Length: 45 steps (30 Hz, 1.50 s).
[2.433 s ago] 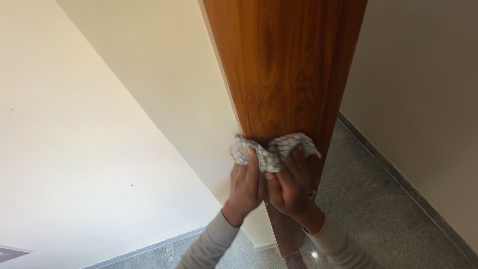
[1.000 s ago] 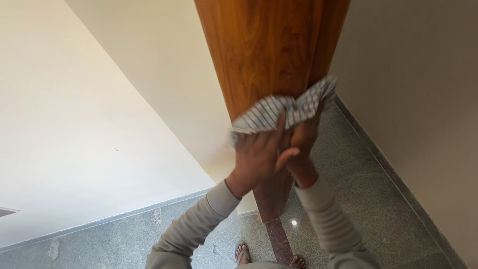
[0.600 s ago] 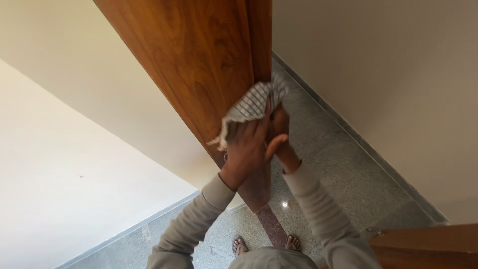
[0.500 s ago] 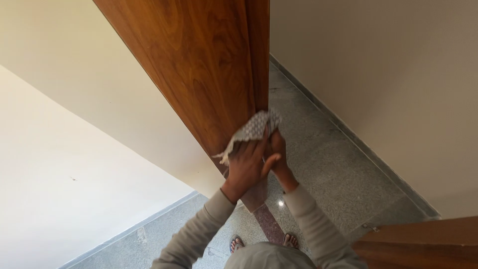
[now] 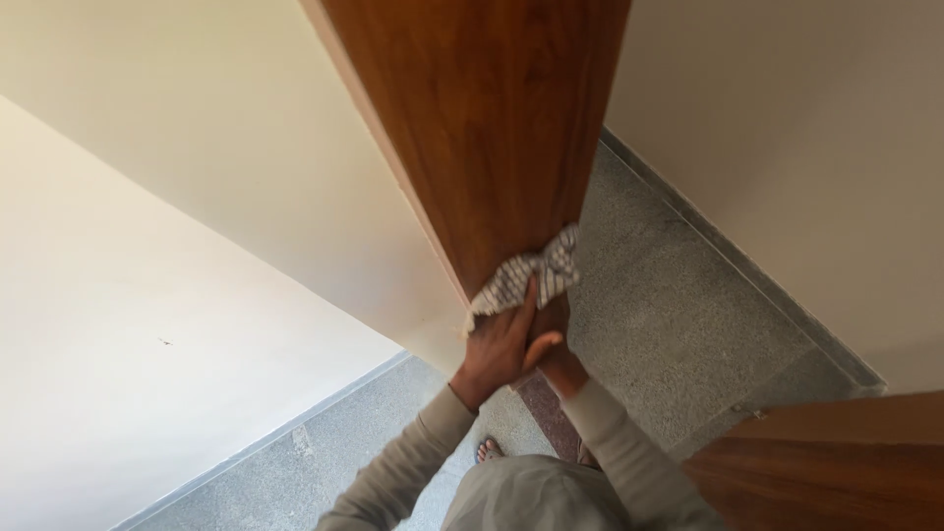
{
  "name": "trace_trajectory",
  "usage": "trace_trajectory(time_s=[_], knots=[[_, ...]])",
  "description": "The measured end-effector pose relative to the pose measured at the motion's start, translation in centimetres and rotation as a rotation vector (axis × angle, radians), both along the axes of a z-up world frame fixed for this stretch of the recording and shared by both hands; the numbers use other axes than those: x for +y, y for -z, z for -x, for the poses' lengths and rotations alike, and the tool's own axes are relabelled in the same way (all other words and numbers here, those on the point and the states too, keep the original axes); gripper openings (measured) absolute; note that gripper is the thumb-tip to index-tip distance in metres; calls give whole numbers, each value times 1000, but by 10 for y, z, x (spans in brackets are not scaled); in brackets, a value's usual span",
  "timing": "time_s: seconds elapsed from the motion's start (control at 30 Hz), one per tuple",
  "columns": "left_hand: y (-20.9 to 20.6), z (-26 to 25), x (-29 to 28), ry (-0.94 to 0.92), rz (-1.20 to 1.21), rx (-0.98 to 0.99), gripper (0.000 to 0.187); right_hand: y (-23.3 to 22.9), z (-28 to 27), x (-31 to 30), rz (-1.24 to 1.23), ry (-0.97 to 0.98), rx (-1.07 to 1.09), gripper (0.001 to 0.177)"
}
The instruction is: Cleaning a wooden door with a cloth.
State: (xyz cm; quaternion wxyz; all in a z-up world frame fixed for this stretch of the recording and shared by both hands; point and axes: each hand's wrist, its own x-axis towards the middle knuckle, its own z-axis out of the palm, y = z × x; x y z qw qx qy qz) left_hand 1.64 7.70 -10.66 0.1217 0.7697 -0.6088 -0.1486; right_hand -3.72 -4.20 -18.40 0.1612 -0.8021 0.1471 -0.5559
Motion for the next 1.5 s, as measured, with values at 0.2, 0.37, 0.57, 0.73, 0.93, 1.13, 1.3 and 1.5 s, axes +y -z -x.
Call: trace_trajectory(time_s=[0.2, 0.37, 0.57, 0.73, 0.93, 1.13, 1.3, 1.5], knots=[[-27, -35, -3, 169, 833, -234, 94, -34, -11, 16, -54, -5, -45, 79], [-98, -49, -9, 146, 1025, -285, 96, -132, -24, -17, 106, 172, -122, 69], [-87, -39, -5, 65, 918, -321, 101, -92, -23, -15, -30, 177, -123, 64], [-166, -58, -11, 42, 1009, -409, 102, -178, -32, -30, 143, 137, -95, 66], [-151, -38, -25, -45, 894, -522, 99, -152, -49, -61, 188, 188, -264, 64], [-149, -41, -3, 137, 784, -313, 98, -151, -23, -24, 117, 79, -193, 65], [-170, -34, -15, -177, 818, -525, 105, -193, -26, -50, 169, 119, -135, 66], [-152, -26, -16, 166, 773, -362, 92, -134, -19, -42, 55, 64, -167, 63]])
